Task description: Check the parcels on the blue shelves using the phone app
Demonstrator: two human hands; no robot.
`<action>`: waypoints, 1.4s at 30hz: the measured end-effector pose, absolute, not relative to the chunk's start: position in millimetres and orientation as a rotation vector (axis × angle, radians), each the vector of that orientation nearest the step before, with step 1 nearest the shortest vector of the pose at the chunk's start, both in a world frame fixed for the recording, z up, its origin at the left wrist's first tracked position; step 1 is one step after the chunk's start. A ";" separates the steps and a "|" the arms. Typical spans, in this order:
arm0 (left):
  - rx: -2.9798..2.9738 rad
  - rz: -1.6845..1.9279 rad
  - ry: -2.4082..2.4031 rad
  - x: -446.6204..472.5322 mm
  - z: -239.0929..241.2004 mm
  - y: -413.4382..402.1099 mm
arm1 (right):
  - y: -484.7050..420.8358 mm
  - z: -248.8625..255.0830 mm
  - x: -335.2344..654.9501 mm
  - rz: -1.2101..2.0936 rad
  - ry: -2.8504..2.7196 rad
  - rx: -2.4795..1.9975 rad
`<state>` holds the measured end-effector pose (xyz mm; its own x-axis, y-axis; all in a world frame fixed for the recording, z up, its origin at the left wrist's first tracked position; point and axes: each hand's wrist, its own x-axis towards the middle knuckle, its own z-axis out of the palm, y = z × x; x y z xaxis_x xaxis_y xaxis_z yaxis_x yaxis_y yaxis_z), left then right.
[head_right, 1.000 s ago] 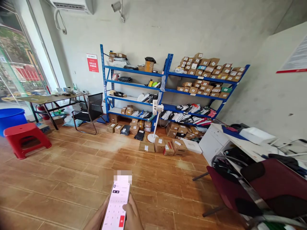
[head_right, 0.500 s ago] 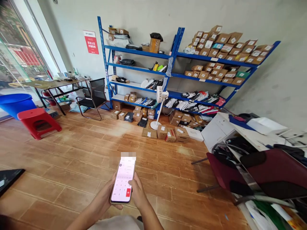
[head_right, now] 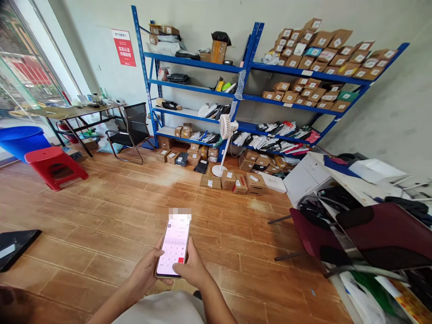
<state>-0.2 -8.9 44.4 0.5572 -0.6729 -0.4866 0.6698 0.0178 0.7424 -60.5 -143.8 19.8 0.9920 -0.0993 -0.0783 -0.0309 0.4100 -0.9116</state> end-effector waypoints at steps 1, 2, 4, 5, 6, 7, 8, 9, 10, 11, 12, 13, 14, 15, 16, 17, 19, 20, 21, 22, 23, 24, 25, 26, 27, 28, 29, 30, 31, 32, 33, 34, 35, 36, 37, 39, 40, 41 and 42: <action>1.138 -1.053 -0.009 0.5 45.0 -9.1 | -144.0 19.5 -60.7 -0.046 0.128 -1.158; 1.133 -1.060 -0.011 1.2 45.5 -9.4 | -144.2 19.5 -60.8 -0.049 0.131 -1.157; 1.136 -1.064 -0.012 2.8 45.8 -10.0 | -144.2 19.9 -60.0 -0.051 0.139 -1.130; 1.135 -1.066 -0.014 3.5 45.4 -10.1 | -143.9 20.1 -59.2 -0.052 0.148 -1.114; 1.129 -1.065 -0.015 4.2 44.5 -10.1 | -143.2 20.1 -58.2 -0.055 0.166 -1.103; 1.117 -1.063 -0.017 4.7 43.3 -9.8 | -142.2 20.0 -56.9 -0.060 0.195 -1.095; 1.100 -1.063 -0.016 5.2 41.6 -9.3 | -140.9 19.6 -55.4 -0.068 0.233 -1.089; 1.081 -1.064 -0.014 5.7 39.8 -8.7 | -139.5 18.9 -54.0 -0.078 0.273 -1.083; 1.063 -1.063 -0.013 6.1 37.9 -7.9 | -138.3 18.0 -52.7 -0.086 0.309 -1.076; 1.048 -1.062 -0.014 6.5 36.2 -7.2 | -137.6 17.1 -51.5 -0.090 0.332 -1.068; 1.041 -1.060 -0.017 7.0 34.9 -6.6 | -137.4 16.1 -50.6 -0.092 0.337 -1.059; 1.041 -1.058 -0.021 7.7 34.0 -6.1 | -137.8 15.2 -49.9 -0.093 0.324 -1.053; 1.047 -1.056 -0.024 8.5 33.6 -5.8 | -138.8 14.4 -49.4 -0.088 0.305 -1.055; 1.055 -1.053 -0.025 9.5 33.6 -5.5 | -140.0 13.9 -48.9 -0.081 0.289 -1.063; 1.064 -1.054 -0.024 10.8 33.9 -5.4 | -141.3 13.6 -48.3 -0.076 0.278 -1.077; 1.072 -1.054 -0.021 12.2 34.3 -5.3 | -142.2 13.5 -47.5 -0.074 0.270 -1.089; 1.074 -1.058 -0.013 15.7 35.1 -5.0 | -142.5 14.2 -44.7 -0.077 0.265 -1.086; 1.072 -1.058 -0.007 17.6 35.4 -4.6 | -141.7 15.0 -42.7 -0.084 0.266 -1.072; 1.068 -1.058 -0.001 19.7 35.7 -4.0 | -140.3 16.2 -40.2 -0.092 0.273 -1.057; 1.061 -1.057 0.005 21.9 36.0 -3.1 | -138.4 17.8 -37.3 -0.097 0.287 -1.048; 1.055 -1.056 0.009 24.3 36.2 -1.8 | -136.3 19.6 -34.1 -0.099 0.309 -1.048; 1.050 -1.056 0.013 26.7 36.5 -0.1 | -134.1 21.5 -30.6 -0.098 0.332 -1.053; 1.045 -1.054 0.021 29.3 36.7 2.0 | -131.8 23.3 -26.8 -0.094 0.352 -1.059; 1.039 -1.053 0.031 32.1 36.9 4.3 | -129.5 24.9 -22.9 -0.089 0.365 -1.062; 1.036 -1.050 0.043 35.0 36.9 6.7 | -127.3 26.0 -18.8 -0.083 0.373 -1.064; 1.036 -1.048 0.052 38.3 36.7 9.3 | -125.0 26.5 -14.5 -0.080 0.376 -1.063; 1.040 -1.040 0.060 41.8 36.1 11.8 | -122.7 26.4 -10.1 -0.076 0.374 -1.061; 1.050 -1.030 0.068 45.7 35.2 14.1 | -120.3 25.5 -5.4 -0.072 0.370 -1.059; 1.066 -1.021 0.080 50.0 33.9 16.2 | -118.0 24.0 -0.6 -0.066 0.367 -1.056; 1.082 -1.015 0.097 54.8 32.3 18.2 | -115.7 22.0 4.4 -0.058 0.368 -1.051; 1.089 -1.012 0.113 60.0 30.6 19.8 | -113.7 19.7 9.7 -0.049 0.372 -1.044; 1.083 -1.010 0.122 65.7 28.7 21.1 | -112.1 17.3 15.4 -0.043 0.378 -1.036; 1.066 -1.011 0.123 71.8 26.7 22.0 | -111.1 14.9 21.5 -0.041 0.383 -1.030; 1.044 -1.016 0.116 78.4 24.6 22.4 | -111.0 12.6 28.0 -0.042 0.391 -1.027; 1.023 -1.019 0.107 85.4 22.2 22.2 | -112.0 10.2 35.2 -0.040 0.401 -1.029; 1.000 -1.027 0.104 101.0 15.6 20.1 | -116.9 4.9 51.4 -0.036 0.423 -1.051; 0.997 -1.034 0.118 109.8 10.9 18.1 | -120.7 1.5 60.6 -0.032 0.434 -1.062; 0.987 -1.046 0.132 119.7 5.3 15.5 | -125.3 -2.8 70.6 -0.027 0.442 -1.068; 0.965 -1.059 0.142 130.9 -1.3 12.1 | -130.5 -8.0 81.5 -0.020 0.438 -1.067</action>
